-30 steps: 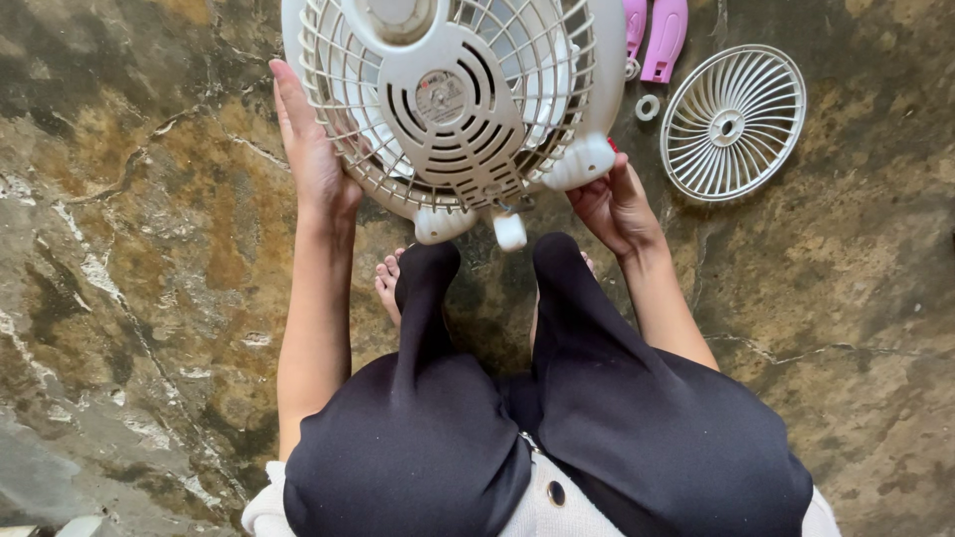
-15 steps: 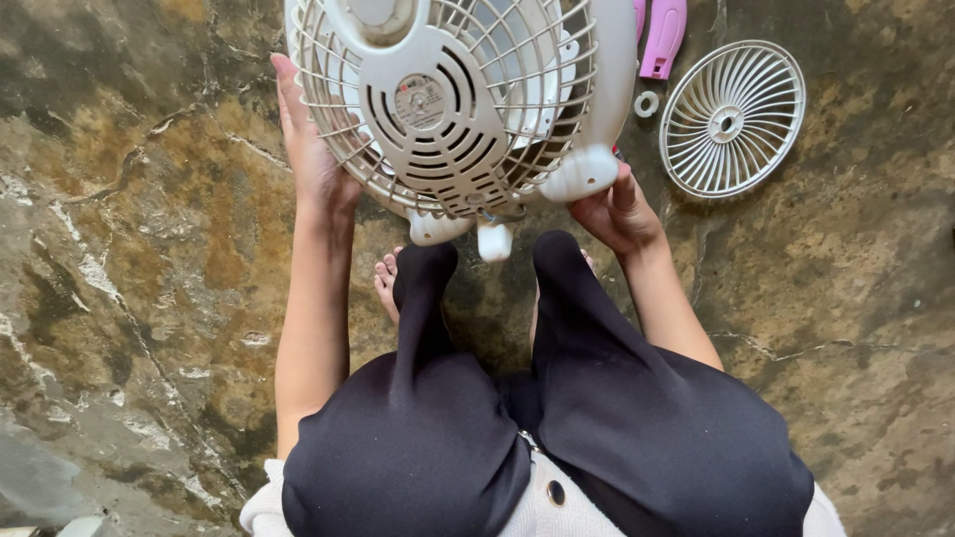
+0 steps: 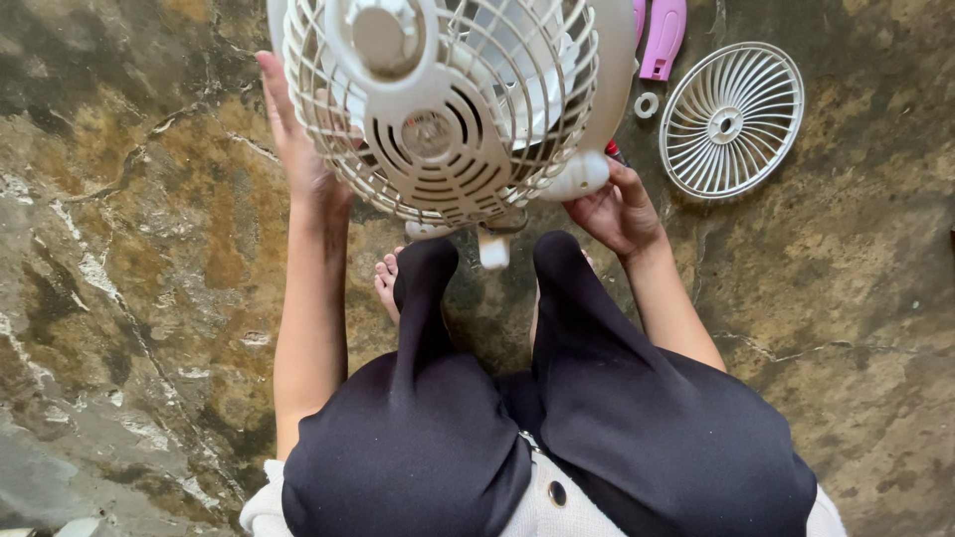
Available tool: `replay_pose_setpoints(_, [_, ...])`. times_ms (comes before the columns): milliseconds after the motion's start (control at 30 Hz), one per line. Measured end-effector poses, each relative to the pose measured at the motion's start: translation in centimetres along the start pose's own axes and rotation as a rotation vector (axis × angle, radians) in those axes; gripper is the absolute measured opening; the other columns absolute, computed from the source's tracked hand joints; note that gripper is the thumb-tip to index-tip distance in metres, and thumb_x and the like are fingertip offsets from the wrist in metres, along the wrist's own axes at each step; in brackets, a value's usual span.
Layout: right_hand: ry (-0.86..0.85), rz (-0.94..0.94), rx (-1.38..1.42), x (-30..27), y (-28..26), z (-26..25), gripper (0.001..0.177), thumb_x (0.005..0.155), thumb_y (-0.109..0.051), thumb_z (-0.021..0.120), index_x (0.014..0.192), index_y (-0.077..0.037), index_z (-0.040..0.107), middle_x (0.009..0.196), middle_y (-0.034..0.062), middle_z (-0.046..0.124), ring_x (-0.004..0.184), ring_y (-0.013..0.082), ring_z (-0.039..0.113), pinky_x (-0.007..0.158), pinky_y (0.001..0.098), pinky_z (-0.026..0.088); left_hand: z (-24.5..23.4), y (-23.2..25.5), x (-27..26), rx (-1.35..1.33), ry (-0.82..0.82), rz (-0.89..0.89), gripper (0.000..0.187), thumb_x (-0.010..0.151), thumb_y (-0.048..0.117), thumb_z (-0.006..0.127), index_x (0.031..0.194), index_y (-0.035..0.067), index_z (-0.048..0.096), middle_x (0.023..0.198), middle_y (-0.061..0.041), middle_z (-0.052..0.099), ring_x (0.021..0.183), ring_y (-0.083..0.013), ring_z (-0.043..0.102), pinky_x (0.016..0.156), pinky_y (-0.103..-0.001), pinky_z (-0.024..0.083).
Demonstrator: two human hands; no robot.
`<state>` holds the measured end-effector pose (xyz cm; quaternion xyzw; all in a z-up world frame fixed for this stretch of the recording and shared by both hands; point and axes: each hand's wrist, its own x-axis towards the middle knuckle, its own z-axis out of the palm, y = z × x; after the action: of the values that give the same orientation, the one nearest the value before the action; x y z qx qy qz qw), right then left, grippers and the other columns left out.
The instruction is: The person disassembles a white electric fan by removing the front grille, fan blades, and rear grille using a screwdriver. The person then reassembles the fan by placing the components back in order and securing them with screws.
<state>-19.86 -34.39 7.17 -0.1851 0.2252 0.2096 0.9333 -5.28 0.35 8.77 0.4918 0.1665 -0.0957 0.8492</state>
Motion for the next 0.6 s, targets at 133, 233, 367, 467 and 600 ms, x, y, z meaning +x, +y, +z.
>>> replay_pose_setpoints(133, [-0.02, 0.0, -0.108, 1.4, -1.3, 1.4, 0.067, 0.098, -0.037, 0.073, 0.148, 0.001, 0.051, 0.141, 0.0143, 0.061, 0.13, 0.0266, 0.059, 0.114, 0.0402, 0.049, 0.0, 0.2, 0.3, -0.023, -0.107, 0.152, 0.074, 0.104, 0.062, 0.051, 0.151, 0.009, 0.033, 0.148, -0.013, 0.054, 0.136, -0.0237, 0.065, 0.108, -0.039, 0.062])
replay_pose_setpoints(233, [0.037, -0.039, -0.44, 2.7, -2.3, 2.5, 0.067, 0.1, -0.038, 0.07, 0.149, 0.0, 0.046, 0.14, 0.0156, 0.059, 0.13, 0.0284, 0.059, 0.109, 0.0431, 0.055, -0.1, -0.2, 1.1, 0.294, 0.009, 0.509, 0.059, 0.107, 0.066, 0.042, 0.107, 0.008, 0.051, 0.099, -0.007, 0.052, 0.085, -0.0188, 0.061, 0.066, -0.031, 0.052])
replay_pose_setpoints(367, [-0.07, -0.138, -0.383, 4.3, -3.3, 4.7, 0.066, 0.105, -0.048, 0.059, 0.152, -0.005, 0.044, 0.145, 0.0135, 0.058, 0.129, 0.0254, 0.063, 0.105, 0.042, 0.058, -0.4, -0.1, 1.7, 0.566, -0.014, 0.847, 0.056, 0.106, 0.069, 0.038, 0.097, 0.014, 0.044, 0.089, 0.002, 0.046, 0.077, -0.0122, 0.049, 0.075, -0.038, 0.048])
replay_pose_setpoints(467, [-0.034, -0.098, -0.33, 5.1, -4.8, 5.7, 0.07, 0.103, -0.048, 0.055, 0.153, -0.002, 0.04, 0.145, 0.0186, 0.058, 0.128, 0.0269, 0.065, 0.107, 0.0416, 0.057, -0.4, -0.3, 0.7, 0.453, -0.28, 0.979, 0.068, 0.096, 0.079, 0.037, 0.098, 0.011, 0.045, 0.078, 0.008, 0.054, 0.073, -0.0079, 0.054, 0.083, -0.045, 0.048])
replay_pose_setpoints(600, [-0.02, -0.025, -0.318, 6.0, -5.9, 5.4, 0.071, 0.106, -0.043, 0.05, 0.156, 0.005, 0.037, 0.144, 0.0258, 0.059, 0.125, 0.0297, 0.066, 0.107, 0.0414, 0.056, 0.2, -1.7, -1.7, 0.516, -0.267, 0.916, 0.08, 0.088, 0.088, 0.034, 0.113, 0.013, 0.043, 0.107, -0.006, 0.057, 0.115, -0.0231, 0.055, 0.109, -0.045, 0.045])
